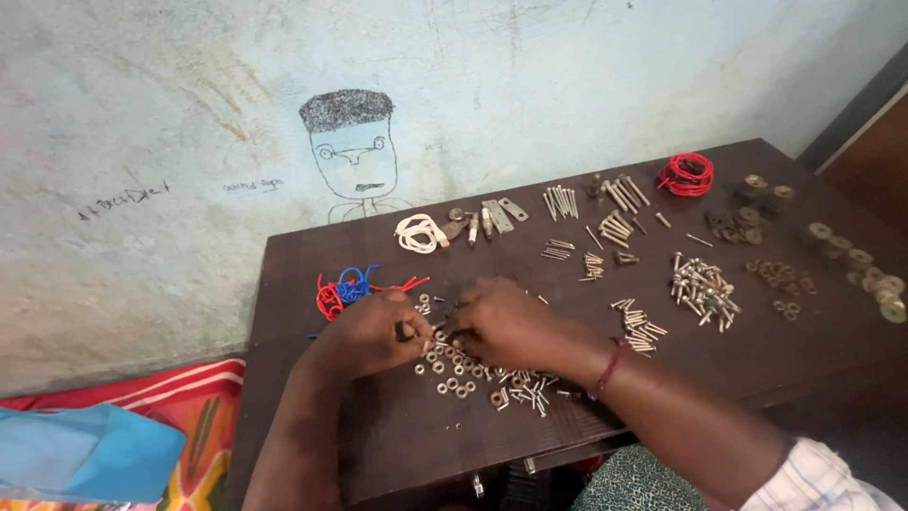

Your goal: The person sorts a variety of hardware items including nuts, bolts, washers, and metal pieces by hand on a dark wooden surface, grouping them by size and type.

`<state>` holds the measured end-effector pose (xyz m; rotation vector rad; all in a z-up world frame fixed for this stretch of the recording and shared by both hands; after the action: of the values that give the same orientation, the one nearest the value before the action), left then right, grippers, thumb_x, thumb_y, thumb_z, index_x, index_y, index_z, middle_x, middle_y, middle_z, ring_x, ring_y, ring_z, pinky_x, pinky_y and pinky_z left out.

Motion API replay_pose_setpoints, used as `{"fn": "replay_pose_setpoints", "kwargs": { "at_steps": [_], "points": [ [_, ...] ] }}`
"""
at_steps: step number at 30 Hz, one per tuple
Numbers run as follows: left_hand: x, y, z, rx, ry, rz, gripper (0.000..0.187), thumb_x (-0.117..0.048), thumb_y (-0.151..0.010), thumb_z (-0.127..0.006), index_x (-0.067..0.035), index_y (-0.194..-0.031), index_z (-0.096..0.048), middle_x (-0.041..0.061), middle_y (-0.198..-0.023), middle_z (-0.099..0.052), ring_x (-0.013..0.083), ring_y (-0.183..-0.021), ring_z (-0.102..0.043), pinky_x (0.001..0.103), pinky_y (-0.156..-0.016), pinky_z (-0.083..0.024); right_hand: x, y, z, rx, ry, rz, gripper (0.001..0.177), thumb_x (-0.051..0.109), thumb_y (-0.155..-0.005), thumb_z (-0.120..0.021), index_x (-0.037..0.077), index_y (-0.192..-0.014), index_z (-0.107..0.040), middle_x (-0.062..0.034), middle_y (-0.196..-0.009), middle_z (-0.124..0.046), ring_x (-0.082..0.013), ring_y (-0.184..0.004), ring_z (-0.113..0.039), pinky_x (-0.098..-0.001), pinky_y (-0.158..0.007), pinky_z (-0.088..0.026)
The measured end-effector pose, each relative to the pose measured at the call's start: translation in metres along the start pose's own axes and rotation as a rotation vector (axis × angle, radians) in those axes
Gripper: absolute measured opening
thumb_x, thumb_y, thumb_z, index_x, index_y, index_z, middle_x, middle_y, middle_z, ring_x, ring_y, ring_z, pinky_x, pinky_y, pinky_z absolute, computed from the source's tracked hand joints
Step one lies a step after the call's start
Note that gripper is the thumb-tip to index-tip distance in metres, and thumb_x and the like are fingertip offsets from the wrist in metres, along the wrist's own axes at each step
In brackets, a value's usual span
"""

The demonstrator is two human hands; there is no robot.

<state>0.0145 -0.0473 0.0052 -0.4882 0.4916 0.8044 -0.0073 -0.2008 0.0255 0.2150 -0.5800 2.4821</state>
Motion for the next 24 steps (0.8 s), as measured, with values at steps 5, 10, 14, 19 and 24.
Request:
{"fn": "replay_pose_setpoints", "kwargs": {
  "at_steps": [5, 10, 14, 19, 24],
  "points": [
    [0.001, -0.001, -0.003, 0.030, -0.007, 0.017, 0.018, -0.020, -0.074, -0.084, -0.012, -0.090, -0.081, 0.007, -0.074, -0.068, 0.0203, -0.071, -0.068, 0.034, -0.063, -0.052, 0.000, 0.001, -0.003, 0.001, 0.018, -0.002, 0.015, 0.014, -0.075, -0.079, 0.011, -0.089, -0.080, -0.0117, -0.087, -0.067, -0.0337, -0.092, -0.063, -0.0472, -0.084, -0.048],
    [0.000, -0.003, -0.005, 0.019, -0.014, 0.000, 0.018, -0.019, -0.073, -0.084, -0.011, -0.089, -0.081, 0.006, -0.071, -0.068, 0.0201, -0.066, -0.066, 0.034, -0.063, -0.052, -0.006, 0.003, -0.009, 0.017, 0.040, -0.033, 0.011, 0.015, -0.076, -0.080, 0.010, -0.086, -0.079, -0.0107, -0.087, -0.067, -0.0325, -0.094, -0.063, -0.0463, -0.084, -0.048],
    [-0.003, -0.003, -0.003, -0.024, 0.046, -0.045, 0.016, -0.016, -0.072, -0.083, -0.009, -0.086, -0.078, 0.004, -0.073, -0.068, 0.0183, -0.068, -0.067, 0.033, -0.062, -0.053, -0.009, 0.004, -0.011, 0.015, 0.017, -0.063, 0.010, 0.016, -0.077, -0.080, 0.009, -0.084, -0.077, -0.0102, -0.087, -0.066, -0.0321, -0.095, -0.062, -0.0471, -0.086, -0.047],
    [-0.003, -0.003, -0.002, -0.023, 0.054, 0.004, 0.012, -0.012, -0.070, -0.081, -0.008, -0.080, -0.076, 0.005, -0.071, -0.068, 0.0183, -0.068, -0.066, 0.033, -0.062, -0.052, -0.011, 0.004, -0.010, -0.006, -0.009, -0.055, 0.014, 0.013, -0.076, -0.079, 0.010, -0.090, -0.079, -0.0099, -0.090, -0.067, -0.0334, -0.096, -0.062, -0.0472, -0.086, -0.048],
    [-0.008, -0.003, 0.003, -0.079, 0.089, -0.043, 0.005, -0.006, -0.074, -0.075, -0.008, -0.078, -0.073, 0.002, -0.070, -0.069, 0.0124, -0.064, -0.064, 0.029, -0.060, -0.051, -0.009, 0.002, -0.011, 0.026, 0.004, -0.046, 0.018, 0.010, -0.077, -0.077, 0.014, -0.094, -0.081, -0.0093, -0.089, -0.065, -0.0321, -0.094, -0.062, -0.0466, -0.085, -0.048]
  ]
}}
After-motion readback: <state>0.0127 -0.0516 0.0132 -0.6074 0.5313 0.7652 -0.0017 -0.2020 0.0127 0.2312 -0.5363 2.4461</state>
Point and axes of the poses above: each hand's wrist, its own y-axis away from the middle knuckle, its own z-axis out of the back of the hand, x = y × z, the point moved 7 cm from there along -y, towards the middle knuckle
